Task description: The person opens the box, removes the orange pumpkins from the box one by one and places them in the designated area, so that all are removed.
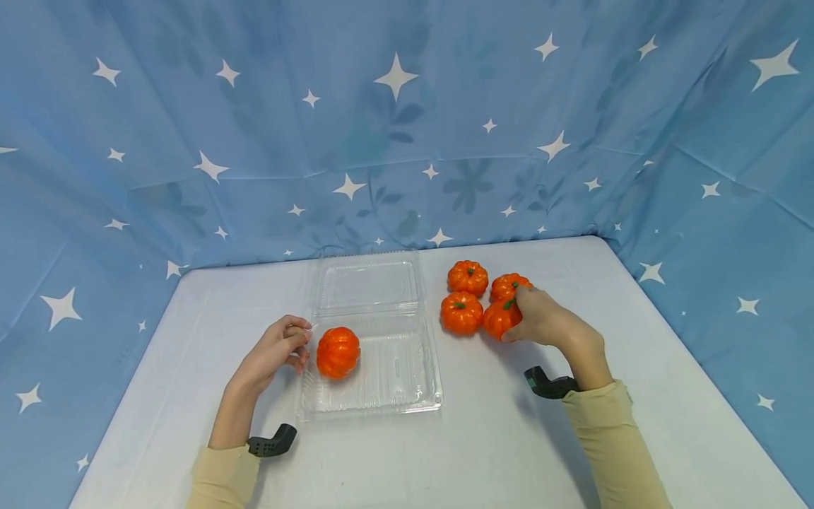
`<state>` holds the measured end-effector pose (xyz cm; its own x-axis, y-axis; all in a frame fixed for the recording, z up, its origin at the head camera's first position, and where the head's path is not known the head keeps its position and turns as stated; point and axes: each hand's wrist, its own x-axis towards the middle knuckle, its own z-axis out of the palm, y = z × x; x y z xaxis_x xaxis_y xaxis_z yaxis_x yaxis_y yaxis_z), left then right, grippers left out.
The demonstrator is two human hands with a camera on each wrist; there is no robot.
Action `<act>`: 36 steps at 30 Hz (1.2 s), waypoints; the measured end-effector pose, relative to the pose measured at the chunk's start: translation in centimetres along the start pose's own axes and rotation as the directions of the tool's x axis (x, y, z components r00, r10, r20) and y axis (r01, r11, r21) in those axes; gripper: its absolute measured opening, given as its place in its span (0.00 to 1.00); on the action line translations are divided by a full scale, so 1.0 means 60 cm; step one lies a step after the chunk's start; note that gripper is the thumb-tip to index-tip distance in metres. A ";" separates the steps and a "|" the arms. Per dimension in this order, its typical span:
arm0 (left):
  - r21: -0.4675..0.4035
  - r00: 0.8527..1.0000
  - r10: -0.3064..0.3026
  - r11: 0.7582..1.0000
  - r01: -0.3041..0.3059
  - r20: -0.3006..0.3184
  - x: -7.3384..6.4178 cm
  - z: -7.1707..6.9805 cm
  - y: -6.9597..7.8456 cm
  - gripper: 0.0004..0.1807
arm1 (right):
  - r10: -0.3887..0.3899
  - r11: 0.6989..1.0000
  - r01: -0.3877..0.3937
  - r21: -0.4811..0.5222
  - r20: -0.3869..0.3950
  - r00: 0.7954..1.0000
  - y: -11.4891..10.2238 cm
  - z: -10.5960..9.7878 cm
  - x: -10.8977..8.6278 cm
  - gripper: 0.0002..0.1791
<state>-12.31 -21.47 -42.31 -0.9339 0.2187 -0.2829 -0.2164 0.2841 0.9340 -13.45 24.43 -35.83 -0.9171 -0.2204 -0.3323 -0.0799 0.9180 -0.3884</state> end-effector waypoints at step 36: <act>-0.014 1.000 0.006 1.000 -0.006 0.001 0.000 0.000 -0.001 0.20 | 0.115 0.989 -0.116 -0.089 -0.018 0.993 -0.026 0.042 0.022 0.54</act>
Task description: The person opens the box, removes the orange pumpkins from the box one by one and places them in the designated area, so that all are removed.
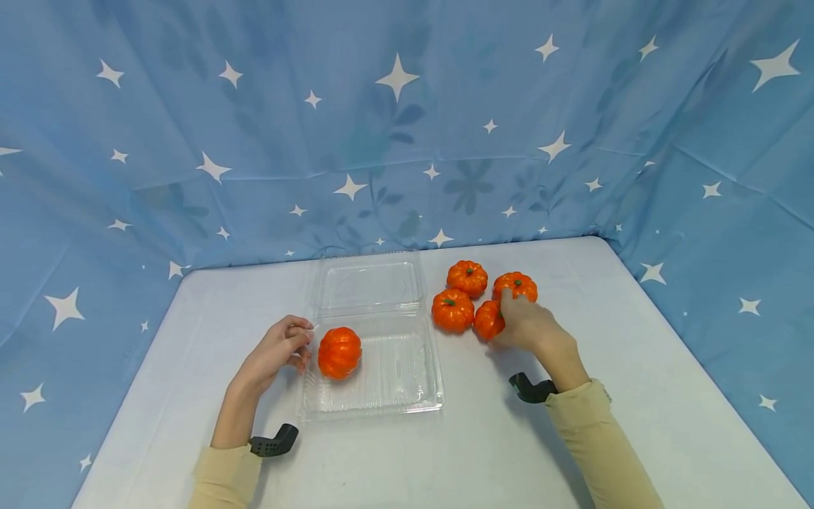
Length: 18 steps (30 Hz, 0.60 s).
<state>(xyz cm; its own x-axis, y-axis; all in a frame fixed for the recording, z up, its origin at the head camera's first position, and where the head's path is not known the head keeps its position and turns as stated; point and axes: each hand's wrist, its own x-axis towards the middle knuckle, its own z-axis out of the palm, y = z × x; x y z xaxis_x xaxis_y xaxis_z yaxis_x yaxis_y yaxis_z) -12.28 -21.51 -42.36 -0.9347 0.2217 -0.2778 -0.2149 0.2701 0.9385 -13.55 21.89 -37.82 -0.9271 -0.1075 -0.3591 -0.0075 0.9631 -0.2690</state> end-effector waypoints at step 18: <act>0.009 1.000 -0.005 1.000 0.005 -0.003 0.002 0.001 -0.003 0.20 | -0.278 0.958 0.287 0.005 -0.232 0.932 -0.009 -0.017 -0.025 0.26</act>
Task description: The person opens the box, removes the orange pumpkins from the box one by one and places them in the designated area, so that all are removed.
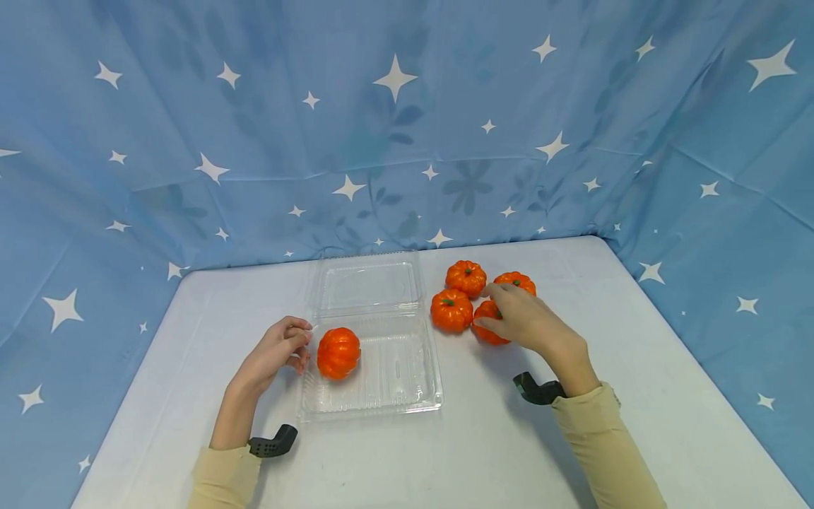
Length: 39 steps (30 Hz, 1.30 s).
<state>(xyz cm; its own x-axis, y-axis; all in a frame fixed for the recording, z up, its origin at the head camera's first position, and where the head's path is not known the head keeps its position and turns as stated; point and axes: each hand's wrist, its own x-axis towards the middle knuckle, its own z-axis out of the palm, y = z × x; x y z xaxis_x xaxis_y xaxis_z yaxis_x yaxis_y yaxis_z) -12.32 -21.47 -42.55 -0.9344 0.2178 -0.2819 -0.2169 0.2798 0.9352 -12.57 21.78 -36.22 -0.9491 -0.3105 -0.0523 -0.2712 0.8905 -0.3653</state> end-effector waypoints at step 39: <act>0.005 1.000 0.008 1.000 -0.008 -0.018 -0.002 -0.003 0.002 0.19 | -0.026 0.830 0.156 0.536 -0.242 0.970 -0.066 0.056 0.029 0.18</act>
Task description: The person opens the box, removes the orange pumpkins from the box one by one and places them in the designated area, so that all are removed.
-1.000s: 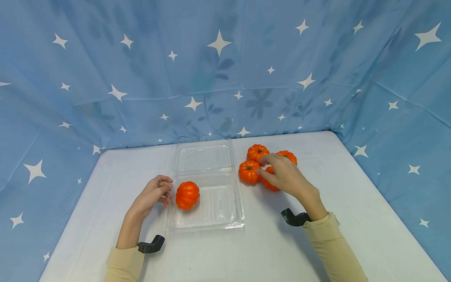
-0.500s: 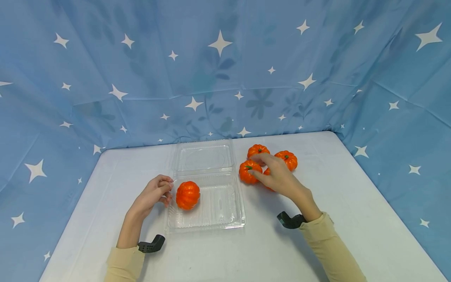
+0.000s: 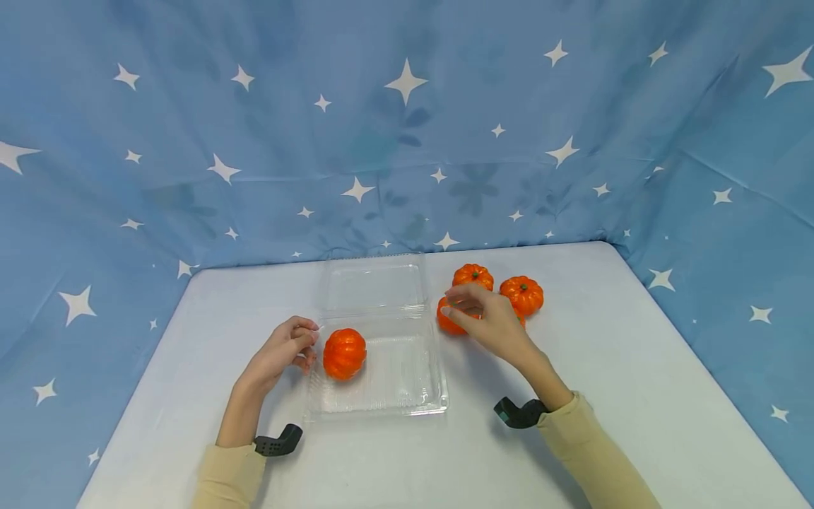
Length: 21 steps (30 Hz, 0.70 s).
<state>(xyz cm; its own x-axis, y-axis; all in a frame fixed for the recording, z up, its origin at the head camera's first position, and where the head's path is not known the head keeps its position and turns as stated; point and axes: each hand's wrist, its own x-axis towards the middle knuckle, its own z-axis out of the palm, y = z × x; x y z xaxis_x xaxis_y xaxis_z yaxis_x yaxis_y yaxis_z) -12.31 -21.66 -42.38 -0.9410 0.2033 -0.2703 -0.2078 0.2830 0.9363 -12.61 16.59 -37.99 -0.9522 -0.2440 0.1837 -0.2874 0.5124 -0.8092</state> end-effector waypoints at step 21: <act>0.004 1.000 -0.014 1.000 0.014 -0.008 0.000 0.008 0.002 0.19 | 0.263 0.871 -0.368 0.324 0.326 0.908 -0.025 0.040 0.015 0.22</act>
<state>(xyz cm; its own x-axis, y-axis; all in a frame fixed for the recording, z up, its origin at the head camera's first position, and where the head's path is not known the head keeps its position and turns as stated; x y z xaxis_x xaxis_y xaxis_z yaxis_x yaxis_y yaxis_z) -12.19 -21.19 -42.39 -0.9402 0.1920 -0.2813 -0.2196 0.2895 0.9316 -12.76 13.65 -37.93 -0.9065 -0.3556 -0.2276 0.1337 0.2695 -0.9537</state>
